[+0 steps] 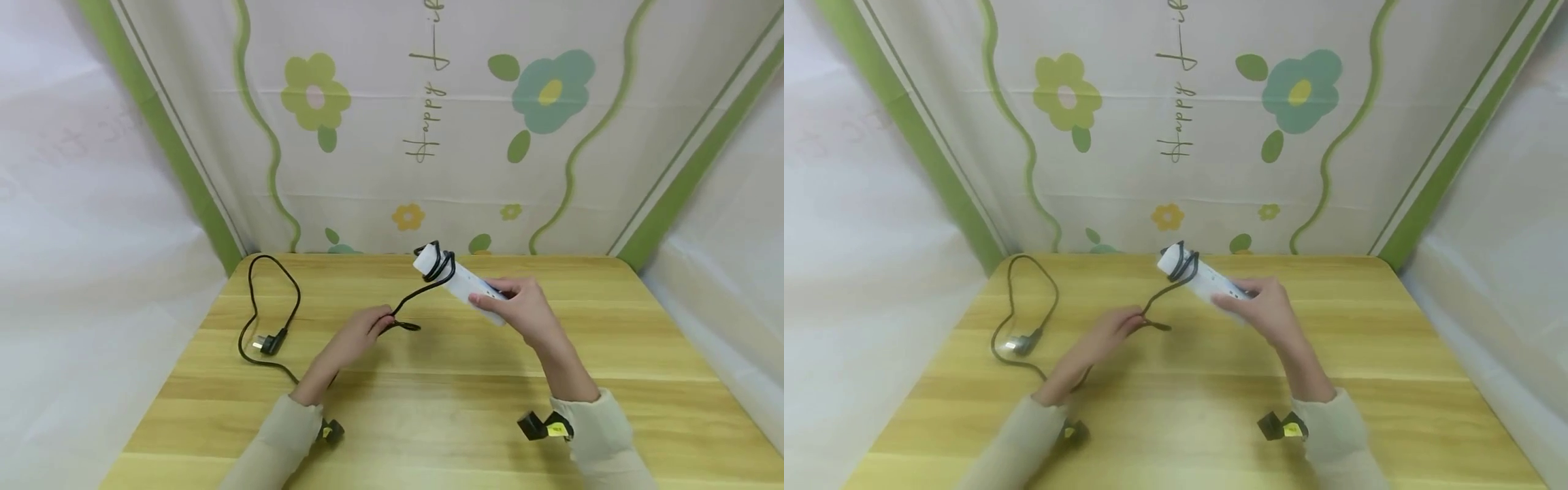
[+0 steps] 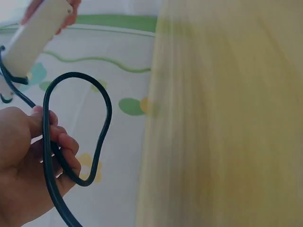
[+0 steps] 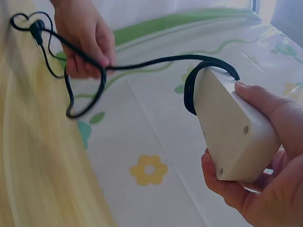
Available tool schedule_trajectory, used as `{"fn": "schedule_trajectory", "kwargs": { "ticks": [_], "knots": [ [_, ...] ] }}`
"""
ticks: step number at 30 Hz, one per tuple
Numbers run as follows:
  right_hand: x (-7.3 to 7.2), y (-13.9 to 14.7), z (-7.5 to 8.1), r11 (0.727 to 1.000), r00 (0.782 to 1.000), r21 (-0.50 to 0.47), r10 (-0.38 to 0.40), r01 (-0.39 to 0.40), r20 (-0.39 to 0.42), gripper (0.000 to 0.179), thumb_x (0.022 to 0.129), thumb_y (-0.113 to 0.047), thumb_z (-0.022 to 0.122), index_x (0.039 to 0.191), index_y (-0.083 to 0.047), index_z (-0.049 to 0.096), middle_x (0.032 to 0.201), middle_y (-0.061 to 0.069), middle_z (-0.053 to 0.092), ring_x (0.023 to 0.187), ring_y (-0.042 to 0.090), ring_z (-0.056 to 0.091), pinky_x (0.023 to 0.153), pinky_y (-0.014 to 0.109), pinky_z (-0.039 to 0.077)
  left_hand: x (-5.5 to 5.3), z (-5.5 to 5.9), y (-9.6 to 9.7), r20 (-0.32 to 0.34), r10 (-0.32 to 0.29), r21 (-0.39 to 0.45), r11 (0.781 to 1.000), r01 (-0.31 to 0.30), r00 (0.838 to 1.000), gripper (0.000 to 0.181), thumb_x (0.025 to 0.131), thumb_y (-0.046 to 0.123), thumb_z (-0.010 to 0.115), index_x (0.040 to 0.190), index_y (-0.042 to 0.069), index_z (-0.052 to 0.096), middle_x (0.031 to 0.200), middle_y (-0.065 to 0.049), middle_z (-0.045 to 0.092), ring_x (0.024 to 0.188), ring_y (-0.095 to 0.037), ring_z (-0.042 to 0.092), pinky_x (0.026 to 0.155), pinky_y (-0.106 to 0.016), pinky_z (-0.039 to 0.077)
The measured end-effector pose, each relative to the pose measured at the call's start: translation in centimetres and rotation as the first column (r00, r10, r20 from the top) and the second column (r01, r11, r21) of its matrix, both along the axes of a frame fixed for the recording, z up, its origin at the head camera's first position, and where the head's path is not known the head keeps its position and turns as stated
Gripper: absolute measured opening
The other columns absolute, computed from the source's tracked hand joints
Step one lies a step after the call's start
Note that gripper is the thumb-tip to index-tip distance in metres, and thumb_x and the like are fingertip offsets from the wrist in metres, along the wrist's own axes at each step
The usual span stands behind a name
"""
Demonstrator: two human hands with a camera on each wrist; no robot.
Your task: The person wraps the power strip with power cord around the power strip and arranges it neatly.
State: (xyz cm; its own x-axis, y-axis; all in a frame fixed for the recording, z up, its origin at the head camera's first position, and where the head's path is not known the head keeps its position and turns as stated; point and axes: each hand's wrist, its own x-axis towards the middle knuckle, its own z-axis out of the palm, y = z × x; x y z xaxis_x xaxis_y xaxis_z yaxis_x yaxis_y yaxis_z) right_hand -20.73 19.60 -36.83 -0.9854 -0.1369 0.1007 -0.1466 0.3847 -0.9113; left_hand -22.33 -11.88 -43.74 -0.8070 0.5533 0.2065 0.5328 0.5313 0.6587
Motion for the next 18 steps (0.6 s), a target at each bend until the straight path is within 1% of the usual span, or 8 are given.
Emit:
{"fn": "schedule_trajectory", "kwargs": {
  "ticks": [1, 4, 8, 11, 14, 16, 18],
  "knots": [
    [0.0, -0.2, -0.1, 1.0, 1.0, -0.01, 0.027, -0.027, 0.006, 0.048, 0.085, -0.025, 0.08, 0.124, 0.0, 0.068, 0.119, 0.025, 0.068, 0.085, 0.021, 0.063, 0.069, 0.029, 0.055, -0.3, -0.1, -0.2, -0.029, 0.016, -0.017, 1.0, -0.017, 0.999, 0.026, 0.106, 0.016, 0.046, 0.09, 0.0, 0.058, 0.07, 0.002, 0.042, 0.063, -0.009, 0.039, 0.061, -0.021, 0.037],
    [0.3, -1.0, -0.3, 0.994, 0.995, -0.022, 0.103, -0.103, 0.003, 0.045, 0.085, -0.022, 0.08, 0.122, 0.001, 0.069, 0.119, 0.024, 0.068, 0.084, 0.021, 0.062, 0.068, 0.029, 0.055, -1.0, -0.5, -0.7, -0.081, 0.052, -0.043, 0.998, -0.056, 0.995, 0.024, 0.105, 0.017, 0.049, 0.089, 0.002, 0.06, 0.07, 0.003, 0.045, 0.063, -0.008, 0.041, 0.06, -0.021, 0.038],
    [0.6, -1.6, -0.6, 0.978, 0.978, -0.022, 0.207, -0.208, -0.037, 0.038, 0.084, -0.016, 0.08, 0.118, 0.001, 0.072, 0.107, 0.021, 0.07, 0.078, 0.02, 0.062, 0.063, 0.029, 0.055, -1.6, -0.6, -1.4, -0.157, 0.12, -0.065, 0.989, -0.131, 0.98, 0.018, 0.102, 0.017, 0.054, 0.087, 0.008, 0.059, 0.071, 0.004, 0.049, 0.063, -0.009, 0.042, 0.06, -0.022, 0.038],
    [0.8, -1.9, -0.8, 0.96, 0.958, 0.001, 0.28, -0.281, -0.059, 0.035, 0.083, -0.015, 0.081, 0.115, -0.001, 0.074, 0.097, 0.014, 0.069, 0.076, 0.02, 0.062, 0.061, 0.03, 0.054, -1.7, -0.4, -2.0, -0.196, 0.169, -0.066, 0.98, -0.185, 0.966, 0.014, 0.1, 0.018, 0.058, 0.087, 0.013, 0.06, 0.072, 0.005, 0.054, 0.062, -0.008, 0.044, 0.058, -0.022, 0.04],
    [0.9, -2.2, -0.9, 0.936, 0.934, 0.046, 0.35, -0.348, -0.07, 0.038, 0.082, -0.016, 0.082, 0.117, -0.004, 0.073, 0.095, 0.01, 0.069, 0.079, 0.021, 0.062, 0.062, 0.03, 0.055, -1.5, 0.0, -2.4, -0.207, 0.206, -0.05, 0.974, -0.221, 0.956, 0.01, 0.098, 0.016, 0.062, 0.088, 0.014, 0.063, 0.074, 0.005, 0.058, 0.061, -0.007, 0.045, 0.058, -0.022, 0.042],
    [1.0, -2.6, -0.9, 0.919, 0.916, 0.076, 0.393, -0.387, -0.08, 0.043, 0.081, -0.017, 0.083, 0.121, -0.005, 0.072, 0.095, 0.008, 0.068, 0.08, 0.021, 0.062, 0.062, 0.03, 0.054, -1.2, 0.3, -2.4, -0.21, 0.212, -0.03, 0.974, -0.223, 0.955, 0.009, 0.097, 0.01, 0.064, 0.088, 0.013, 0.065, 0.076, 0.003, 0.062, 0.063, -0.007, 0.049, 0.058, -0.022, 0.044],
    [1.1, -3.0, -0.9, 0.898, 0.894, 0.106, 0.438, -0.428, -0.097, 0.047, 0.08, -0.018, 0.084, 0.123, -0.005, 0.07, 0.095, 0.008, 0.067, 0.078, 0.021, 0.062, 0.06, 0.029, 0.054, -0.9, 0.5, -2.4, -0.203, 0.195, -0.023, 0.979, -0.204, 0.96, 0.013, 0.095, 0.003, 0.065, 0.087, 0.013, 0.066, 0.078, 0.002, 0.064, 0.065, -0.008, 0.051, 0.059, -0.023, 0.045]
  ]
}}
